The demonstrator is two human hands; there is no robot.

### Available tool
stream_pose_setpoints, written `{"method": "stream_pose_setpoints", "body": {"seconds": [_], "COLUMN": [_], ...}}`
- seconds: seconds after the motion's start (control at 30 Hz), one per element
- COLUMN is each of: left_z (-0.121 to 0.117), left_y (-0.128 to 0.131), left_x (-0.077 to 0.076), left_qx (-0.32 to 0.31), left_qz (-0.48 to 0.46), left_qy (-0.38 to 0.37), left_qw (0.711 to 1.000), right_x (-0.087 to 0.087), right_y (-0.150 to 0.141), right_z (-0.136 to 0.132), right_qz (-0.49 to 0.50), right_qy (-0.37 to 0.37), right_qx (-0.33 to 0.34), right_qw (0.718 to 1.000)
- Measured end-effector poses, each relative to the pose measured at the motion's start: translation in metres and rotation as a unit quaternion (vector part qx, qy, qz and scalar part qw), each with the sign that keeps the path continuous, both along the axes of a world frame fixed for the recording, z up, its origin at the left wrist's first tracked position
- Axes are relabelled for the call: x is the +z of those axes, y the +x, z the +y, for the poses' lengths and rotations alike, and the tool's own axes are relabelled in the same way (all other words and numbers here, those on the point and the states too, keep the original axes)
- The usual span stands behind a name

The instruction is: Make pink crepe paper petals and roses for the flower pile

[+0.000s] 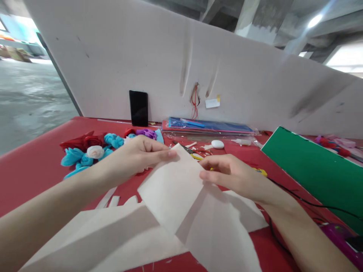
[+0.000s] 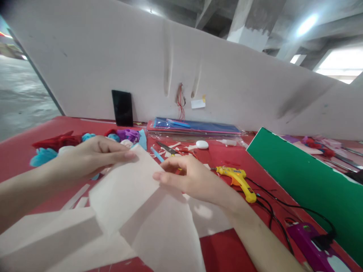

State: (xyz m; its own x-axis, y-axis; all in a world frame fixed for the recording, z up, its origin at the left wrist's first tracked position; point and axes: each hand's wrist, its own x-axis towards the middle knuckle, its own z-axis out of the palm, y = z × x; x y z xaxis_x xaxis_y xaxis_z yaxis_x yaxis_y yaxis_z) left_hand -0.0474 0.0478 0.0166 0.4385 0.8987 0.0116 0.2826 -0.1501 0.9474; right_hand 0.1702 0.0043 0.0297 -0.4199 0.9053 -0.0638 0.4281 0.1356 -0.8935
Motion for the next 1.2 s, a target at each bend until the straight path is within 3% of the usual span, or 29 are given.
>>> {"method": "stream_pose_setpoints", "body": {"seconds": [0.13, 0.23, 0.37, 0.43, 0.57, 0.77, 1.0, 1.2], "left_z": [-0.002, -0.007, -0.015, -0.016, -0.014, -0.014, -0.003, 0.008], "left_y": [0.012, 0.017, 0.020, 0.020, 0.017, 0.018, 0.007, -0.003], "left_x": [-0.010, -0.016, -0.010, -0.007, -0.008, -0.012, -0.017, -0.004], "left_qx": [-0.115, -0.153, -0.177, -0.181, -0.191, -0.177, -0.149, -0.144], "left_qz": [0.061, 0.090, 0.093, 0.094, 0.108, 0.113, 0.138, 0.085], "left_qy": [-0.019, -0.033, -0.044, -0.046, -0.037, -0.024, -0.032, -0.044], "left_qw": [0.991, 0.984, 0.979, 0.978, 0.975, 0.977, 0.979, 0.985], "right_x": [-0.015, -0.021, -0.019, -0.016, -0.011, -0.020, -0.028, -0.030], "right_y": [-0.012, -0.019, -0.017, -0.012, -0.003, -0.017, -0.023, -0.009], "right_z": [0.004, 0.001, 0.000, 0.001, 0.007, 0.001, -0.002, 0.011], "right_qz": [0.026, -0.008, -0.037, -0.017, 0.029, -0.007, 0.063, 0.104], "right_qy": [0.046, 0.071, 0.101, 0.109, 0.134, 0.118, 0.077, 0.098], "right_qx": [0.005, 0.021, 0.035, 0.022, -0.068, -0.001, -0.048, -0.117], "right_qw": [0.999, 0.997, 0.994, 0.994, 0.988, 0.993, 0.994, 0.983]}}
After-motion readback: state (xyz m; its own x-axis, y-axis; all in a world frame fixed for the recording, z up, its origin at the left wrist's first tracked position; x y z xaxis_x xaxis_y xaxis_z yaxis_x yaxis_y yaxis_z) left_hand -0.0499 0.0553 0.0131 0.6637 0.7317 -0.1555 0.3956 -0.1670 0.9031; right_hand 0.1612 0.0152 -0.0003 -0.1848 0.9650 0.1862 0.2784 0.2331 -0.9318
